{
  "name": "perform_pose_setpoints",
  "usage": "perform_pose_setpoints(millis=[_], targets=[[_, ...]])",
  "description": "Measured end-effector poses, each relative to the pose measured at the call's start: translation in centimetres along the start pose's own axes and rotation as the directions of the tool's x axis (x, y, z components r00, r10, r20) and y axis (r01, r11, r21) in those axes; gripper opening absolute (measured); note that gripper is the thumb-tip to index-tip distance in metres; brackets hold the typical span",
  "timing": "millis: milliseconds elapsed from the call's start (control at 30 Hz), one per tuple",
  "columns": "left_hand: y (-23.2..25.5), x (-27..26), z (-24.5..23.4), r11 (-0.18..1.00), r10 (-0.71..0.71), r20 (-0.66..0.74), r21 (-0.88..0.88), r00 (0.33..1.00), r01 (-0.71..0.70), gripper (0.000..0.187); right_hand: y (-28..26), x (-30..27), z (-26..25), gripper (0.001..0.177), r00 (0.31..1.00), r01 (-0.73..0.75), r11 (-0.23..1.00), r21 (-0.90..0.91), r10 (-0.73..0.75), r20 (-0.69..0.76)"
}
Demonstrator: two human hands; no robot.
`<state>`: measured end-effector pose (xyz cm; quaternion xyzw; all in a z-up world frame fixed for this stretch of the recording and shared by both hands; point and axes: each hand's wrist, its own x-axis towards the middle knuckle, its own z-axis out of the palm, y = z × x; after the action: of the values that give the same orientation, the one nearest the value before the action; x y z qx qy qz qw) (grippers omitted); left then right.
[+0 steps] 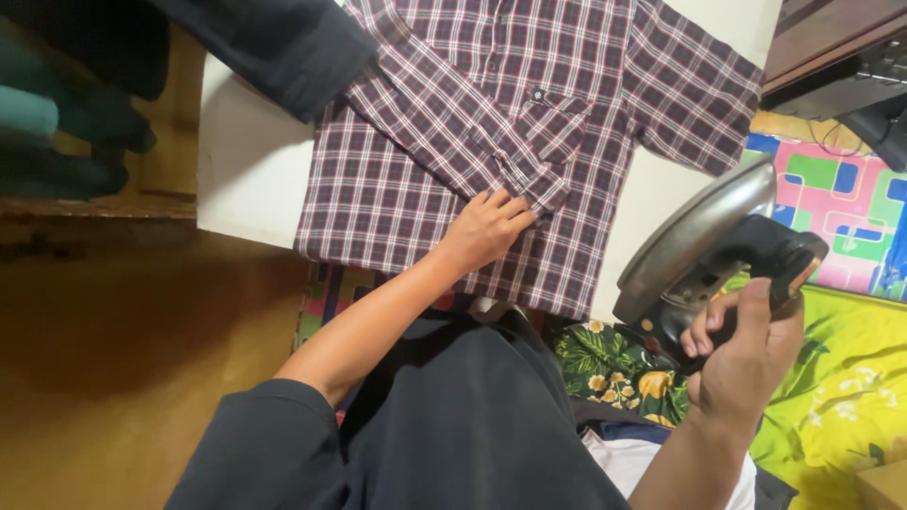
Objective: The person lays out a white t-shirt on a bed, then moves to a white table to unfold and smooth a plaid shirt. They use an iron to press the plaid shirt, moving the iron across the body and sleeves while holding the fabric flat with their other hand.
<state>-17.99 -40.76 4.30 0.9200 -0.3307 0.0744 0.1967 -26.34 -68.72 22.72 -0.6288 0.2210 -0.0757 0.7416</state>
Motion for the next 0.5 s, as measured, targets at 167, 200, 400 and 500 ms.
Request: perform_pose_setpoints(millis=[167, 200, 400, 500], targets=[[1.5, -0.4, -2.6, 0.98, 0.116, -0.066, -0.158, 0.991, -0.125, 0.037, -1.1, 0.5, 0.4, 0.018, 0.996, 0.0, 1.0, 0.011, -0.001, 0.087], [1.3, -0.9, -3.3, 0.971, 0.13, -0.071, -0.195, 0.989, -0.141, 0.038, -1.2, 0.8, 0.8, 0.016, 0.995, -0.022, 1.0, -0.006, 0.022, 0.094], [-10.1, -3.1, -6.7, 0.956, -0.292, -0.155, -0.037, 0.944, 0.29, 0.037, -0.3, 2.1, 5.7, 0.019, 0.963, -0.105, 0.971, -0.215, 0.153, 0.223], [-18.7, -3.1, -7.8, 0.847, -0.528, -0.114, 0.005, 0.841, 0.532, 0.037, 2.2, 3.0, 9.8, 0.024, 0.923, -0.106, 0.957, -0.271, 0.196, 0.33]])
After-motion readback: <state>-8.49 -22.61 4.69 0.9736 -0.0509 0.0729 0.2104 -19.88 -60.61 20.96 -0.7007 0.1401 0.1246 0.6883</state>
